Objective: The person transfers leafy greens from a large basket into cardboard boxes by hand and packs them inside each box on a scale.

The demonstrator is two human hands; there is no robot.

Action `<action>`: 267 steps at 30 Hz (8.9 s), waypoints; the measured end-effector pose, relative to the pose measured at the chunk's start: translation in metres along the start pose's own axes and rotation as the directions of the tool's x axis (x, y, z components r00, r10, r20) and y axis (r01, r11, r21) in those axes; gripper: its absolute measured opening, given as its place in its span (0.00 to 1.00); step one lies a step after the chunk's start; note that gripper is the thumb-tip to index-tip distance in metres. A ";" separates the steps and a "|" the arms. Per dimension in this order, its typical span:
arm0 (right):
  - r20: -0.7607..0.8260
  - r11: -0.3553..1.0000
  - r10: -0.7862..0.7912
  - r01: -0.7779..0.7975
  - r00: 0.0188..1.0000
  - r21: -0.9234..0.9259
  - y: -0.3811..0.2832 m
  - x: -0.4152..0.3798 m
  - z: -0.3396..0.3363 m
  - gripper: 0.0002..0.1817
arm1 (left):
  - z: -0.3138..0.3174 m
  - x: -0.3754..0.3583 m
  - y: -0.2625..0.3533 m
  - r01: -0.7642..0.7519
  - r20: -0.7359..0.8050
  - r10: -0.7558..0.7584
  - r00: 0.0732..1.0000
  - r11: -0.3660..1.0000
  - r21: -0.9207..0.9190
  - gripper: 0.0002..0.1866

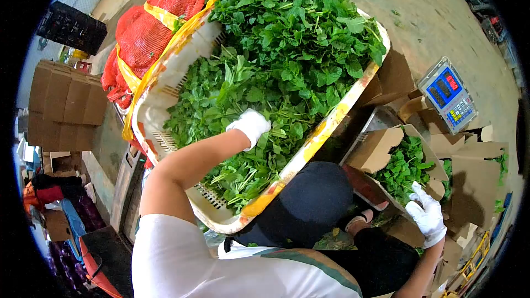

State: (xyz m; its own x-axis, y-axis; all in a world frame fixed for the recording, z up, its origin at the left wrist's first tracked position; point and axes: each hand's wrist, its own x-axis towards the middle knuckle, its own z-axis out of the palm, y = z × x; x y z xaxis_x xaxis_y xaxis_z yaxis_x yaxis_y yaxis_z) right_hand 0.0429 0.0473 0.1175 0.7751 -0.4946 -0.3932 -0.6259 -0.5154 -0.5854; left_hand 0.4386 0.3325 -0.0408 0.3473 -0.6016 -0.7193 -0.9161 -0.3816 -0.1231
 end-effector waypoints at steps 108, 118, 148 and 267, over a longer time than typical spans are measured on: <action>-0.063 0.994 0.052 -0.057 0.997 -0.092 -0.028 -0.017 -0.004 0.30 | -0.034 -0.054 -0.139 -0.680 -0.727 -0.410 0.550 0.286 -0.676 0.24; -0.095 0.993 0.062 -0.071 0.994 -0.094 -0.028 -0.034 -0.005 0.32 | -0.084 -0.116 -0.142 -0.664 -0.591 -0.381 0.711 -0.090 -0.742 0.23; -0.557 0.963 0.177 -0.027 0.811 0.267 0.028 -0.085 -0.031 0.19 | -0.233 -0.006 0.373 -0.670 -0.333 0.661 0.673 0.735 0.106 0.58; -0.054 0.981 0.105 -0.112 0.993 -0.160 -0.048 0.010 0.030 0.27 | 0.004 0.059 0.016 -0.320 -0.275 0.306 0.911 0.947 -0.008 0.13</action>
State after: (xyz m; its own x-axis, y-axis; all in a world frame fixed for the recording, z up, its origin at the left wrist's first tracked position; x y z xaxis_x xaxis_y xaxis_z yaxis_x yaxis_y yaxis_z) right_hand 0.0831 0.0880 0.1208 0.6993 -0.5831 -0.4134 -0.7148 -0.5620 -0.4163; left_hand 0.4431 0.2941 -0.0881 0.0915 -0.8583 -0.5050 -0.9774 -0.1744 0.1194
